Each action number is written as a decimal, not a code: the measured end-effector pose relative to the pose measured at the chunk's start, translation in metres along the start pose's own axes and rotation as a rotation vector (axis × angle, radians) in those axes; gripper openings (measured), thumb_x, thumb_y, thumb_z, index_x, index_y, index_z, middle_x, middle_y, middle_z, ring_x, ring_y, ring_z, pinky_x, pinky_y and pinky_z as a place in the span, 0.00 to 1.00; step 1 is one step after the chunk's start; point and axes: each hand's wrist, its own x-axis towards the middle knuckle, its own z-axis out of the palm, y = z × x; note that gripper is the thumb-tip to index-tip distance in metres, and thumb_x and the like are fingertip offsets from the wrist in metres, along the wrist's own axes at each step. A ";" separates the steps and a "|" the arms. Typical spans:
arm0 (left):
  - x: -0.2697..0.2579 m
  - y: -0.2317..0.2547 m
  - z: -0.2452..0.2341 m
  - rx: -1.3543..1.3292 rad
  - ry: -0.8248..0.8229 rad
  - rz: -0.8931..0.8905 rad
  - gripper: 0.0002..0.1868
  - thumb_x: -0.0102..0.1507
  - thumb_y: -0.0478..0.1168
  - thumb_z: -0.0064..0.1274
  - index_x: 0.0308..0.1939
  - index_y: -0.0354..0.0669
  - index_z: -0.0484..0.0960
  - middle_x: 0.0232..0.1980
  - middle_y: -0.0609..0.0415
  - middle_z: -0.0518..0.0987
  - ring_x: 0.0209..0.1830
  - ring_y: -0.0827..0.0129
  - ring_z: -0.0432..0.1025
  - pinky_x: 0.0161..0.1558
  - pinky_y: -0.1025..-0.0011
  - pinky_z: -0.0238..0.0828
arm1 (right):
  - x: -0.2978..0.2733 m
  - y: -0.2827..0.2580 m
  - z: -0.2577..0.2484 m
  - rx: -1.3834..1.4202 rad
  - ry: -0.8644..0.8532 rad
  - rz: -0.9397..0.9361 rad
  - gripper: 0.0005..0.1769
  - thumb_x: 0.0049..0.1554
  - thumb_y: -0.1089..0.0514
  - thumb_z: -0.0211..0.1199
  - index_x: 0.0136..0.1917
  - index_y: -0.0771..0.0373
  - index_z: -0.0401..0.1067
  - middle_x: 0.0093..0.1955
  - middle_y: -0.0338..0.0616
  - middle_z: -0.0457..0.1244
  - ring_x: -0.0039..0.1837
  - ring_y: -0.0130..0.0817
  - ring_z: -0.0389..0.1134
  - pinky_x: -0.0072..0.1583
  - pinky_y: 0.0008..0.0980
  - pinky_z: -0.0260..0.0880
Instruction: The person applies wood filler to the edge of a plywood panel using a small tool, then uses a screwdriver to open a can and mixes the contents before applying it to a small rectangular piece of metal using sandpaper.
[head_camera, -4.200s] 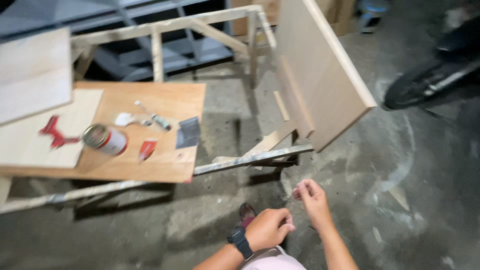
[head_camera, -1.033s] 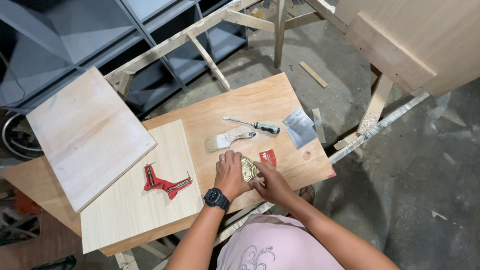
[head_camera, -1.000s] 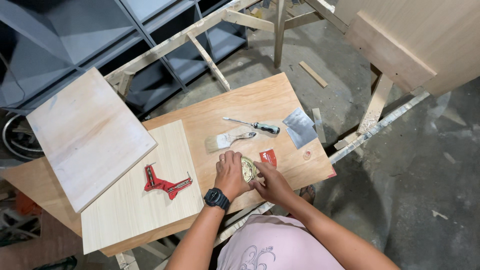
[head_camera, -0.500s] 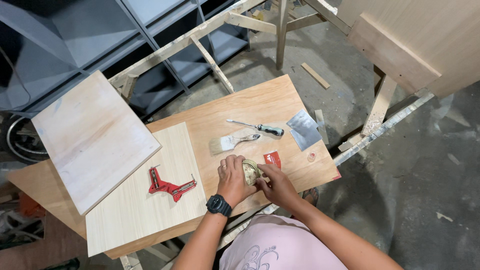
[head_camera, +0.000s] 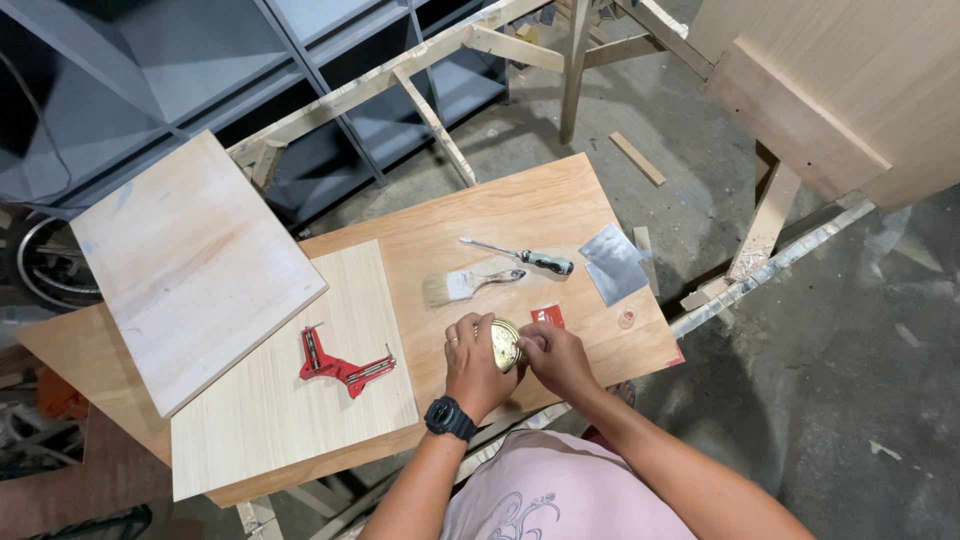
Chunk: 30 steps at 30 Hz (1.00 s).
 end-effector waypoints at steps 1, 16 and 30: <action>-0.002 0.000 0.002 0.000 0.002 0.000 0.46 0.52 0.49 0.68 0.73 0.38 0.71 0.64 0.48 0.66 0.70 0.44 0.62 0.67 0.50 0.68 | 0.003 -0.002 0.000 -0.001 0.000 -0.002 0.14 0.59 0.49 0.71 0.58 0.48 0.86 0.35 0.37 0.71 0.45 0.35 0.76 0.50 0.40 0.77; 0.004 -0.002 0.009 0.157 -0.009 0.041 0.48 0.55 0.55 0.69 0.73 0.30 0.75 0.63 0.43 0.71 0.65 0.44 0.69 0.60 0.53 0.75 | 0.023 -0.015 0.002 -0.160 -0.070 0.121 0.11 0.55 0.46 0.67 0.45 0.51 0.85 0.40 0.38 0.74 0.54 0.44 0.78 0.57 0.46 0.77; 0.005 -0.009 0.024 0.314 0.124 0.191 0.47 0.52 0.56 0.64 0.69 0.28 0.78 0.59 0.39 0.72 0.57 0.41 0.70 0.53 0.54 0.76 | 0.010 0.004 0.009 0.107 0.073 0.038 0.08 0.62 0.51 0.67 0.53 0.52 0.84 0.35 0.42 0.69 0.42 0.34 0.71 0.44 0.40 0.74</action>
